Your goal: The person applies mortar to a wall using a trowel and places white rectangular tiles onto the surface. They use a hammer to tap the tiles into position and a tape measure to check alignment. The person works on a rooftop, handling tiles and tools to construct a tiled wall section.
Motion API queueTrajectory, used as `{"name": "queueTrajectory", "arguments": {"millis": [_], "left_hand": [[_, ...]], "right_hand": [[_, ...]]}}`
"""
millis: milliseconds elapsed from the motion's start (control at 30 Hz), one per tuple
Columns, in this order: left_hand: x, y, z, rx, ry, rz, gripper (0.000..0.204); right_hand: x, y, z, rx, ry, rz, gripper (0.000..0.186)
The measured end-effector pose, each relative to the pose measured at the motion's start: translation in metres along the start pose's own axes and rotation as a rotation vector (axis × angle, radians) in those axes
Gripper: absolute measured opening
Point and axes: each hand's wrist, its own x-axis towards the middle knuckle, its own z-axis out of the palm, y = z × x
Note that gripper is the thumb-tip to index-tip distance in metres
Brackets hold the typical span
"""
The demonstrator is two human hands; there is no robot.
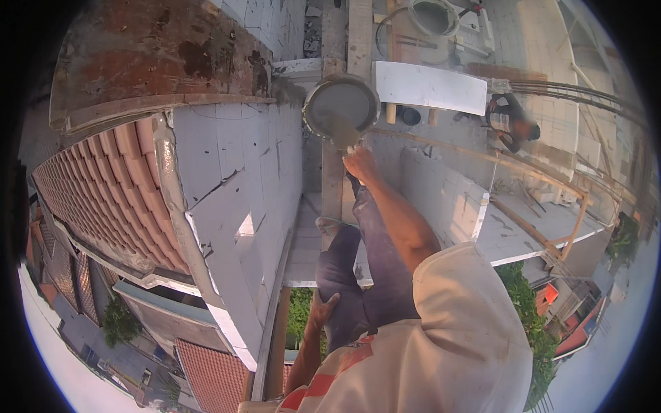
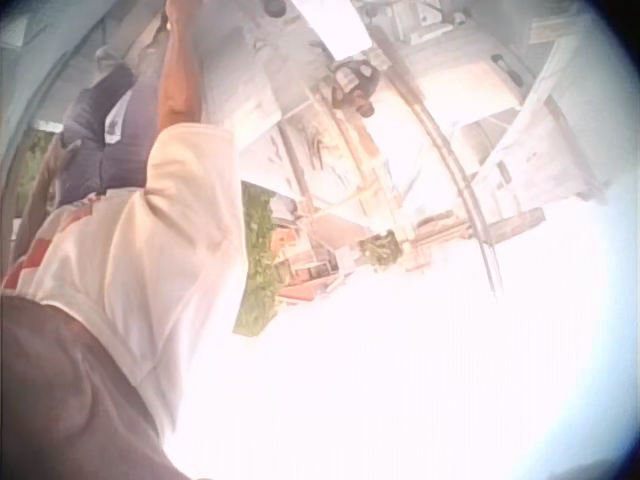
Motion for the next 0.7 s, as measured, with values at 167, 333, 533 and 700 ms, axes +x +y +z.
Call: {"name": "queueTrajectory", "arguments": {"millis": [167,333,533,700], "left_hand": [[0.044,0.047,0.01,0.165,0.011,-0.135,0.127],[0.09,0.071,0.014,0.246,0.073,-0.233,0.125],[0.113,0.12,0.011,0.277,0.092,-0.258,0.113],[0.124,0.099,0.021,0.39,0.107,-0.119,0.105]], "right_hand": [[0.053,0.044,0.025,0.212,-0.07,0.411,0.036],[0.078,0.076,0.054,0.356,0.015,0.514,0.061],[0.065,0.093,0.066,0.502,0.194,0.464,0.051],[0.047,0.109,0.062,0.654,0.235,0.518,0.038]]}}
